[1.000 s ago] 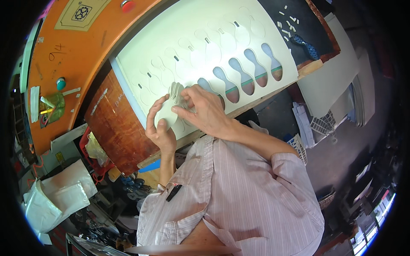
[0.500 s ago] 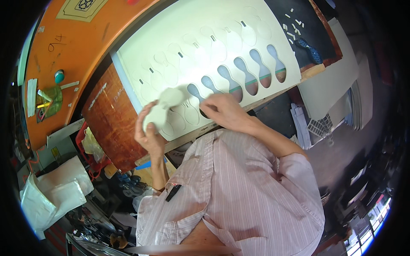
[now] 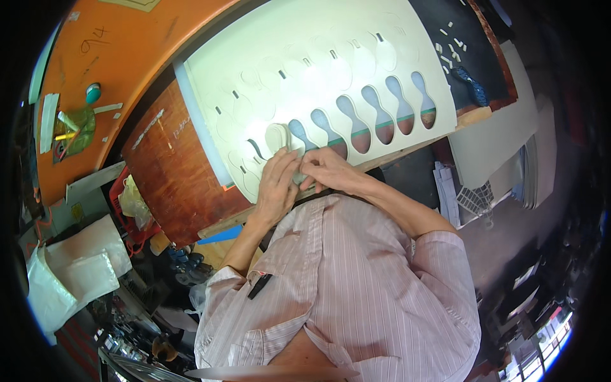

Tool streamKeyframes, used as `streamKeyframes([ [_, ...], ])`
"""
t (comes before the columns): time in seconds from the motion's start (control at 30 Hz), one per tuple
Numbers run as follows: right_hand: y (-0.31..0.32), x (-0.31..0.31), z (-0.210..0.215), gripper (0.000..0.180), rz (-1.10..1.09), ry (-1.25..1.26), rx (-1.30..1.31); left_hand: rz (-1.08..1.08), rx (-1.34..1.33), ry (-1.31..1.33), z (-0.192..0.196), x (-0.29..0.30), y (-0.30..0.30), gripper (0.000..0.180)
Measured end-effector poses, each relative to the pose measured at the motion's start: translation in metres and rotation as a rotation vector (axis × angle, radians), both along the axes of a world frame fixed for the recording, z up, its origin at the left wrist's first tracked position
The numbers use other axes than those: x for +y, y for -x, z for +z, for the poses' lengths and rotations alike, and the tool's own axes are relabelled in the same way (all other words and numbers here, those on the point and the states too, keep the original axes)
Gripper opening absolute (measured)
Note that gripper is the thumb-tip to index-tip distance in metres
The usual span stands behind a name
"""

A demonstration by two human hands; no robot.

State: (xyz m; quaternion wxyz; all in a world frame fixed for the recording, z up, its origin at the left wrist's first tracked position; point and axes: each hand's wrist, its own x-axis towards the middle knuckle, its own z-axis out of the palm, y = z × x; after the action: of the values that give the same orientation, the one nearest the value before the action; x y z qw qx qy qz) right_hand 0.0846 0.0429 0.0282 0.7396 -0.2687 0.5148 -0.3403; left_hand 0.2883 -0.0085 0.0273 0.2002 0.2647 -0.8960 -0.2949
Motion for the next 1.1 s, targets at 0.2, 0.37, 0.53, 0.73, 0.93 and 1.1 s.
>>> streamKeyframes([
  [0.2, 0.006, -0.004, -0.014, 0.018, -0.161, -0.180, -0.409, 0.103, -0.027, -0.070, -0.002, 0.011, 0.004, 0.055],
  [0.37, -0.004, 0.011, 0.006, 0.019, -0.098, 0.014, -0.016, 0.280, 0.345, -0.099, 0.008, 0.002, -0.006, 0.053],
  [0.53, -0.008, 0.020, 0.024, 0.020, -0.083, 0.376, 0.441, 0.689, 0.273, 0.056, 0.036, -0.011, -0.051, 0.049],
  [0.73, -0.044, -0.014, -0.005, 0.027, 0.028, -0.003, -0.108, 0.199, -0.111, 0.023, 0.015, 0.005, -0.047, 0.054],
  [0.93, -0.043, -0.022, -0.016, 0.031, -0.120, -0.219, -0.470, 0.404, -0.039, -0.020, 0.005, 0.017, -0.037, 0.051],
  [1.1, -0.049, -0.010, -0.006, 0.030, -0.056, 0.012, -0.094, 0.611, 0.265, -0.144, 0.015, 0.007, -0.045, 0.042],
])
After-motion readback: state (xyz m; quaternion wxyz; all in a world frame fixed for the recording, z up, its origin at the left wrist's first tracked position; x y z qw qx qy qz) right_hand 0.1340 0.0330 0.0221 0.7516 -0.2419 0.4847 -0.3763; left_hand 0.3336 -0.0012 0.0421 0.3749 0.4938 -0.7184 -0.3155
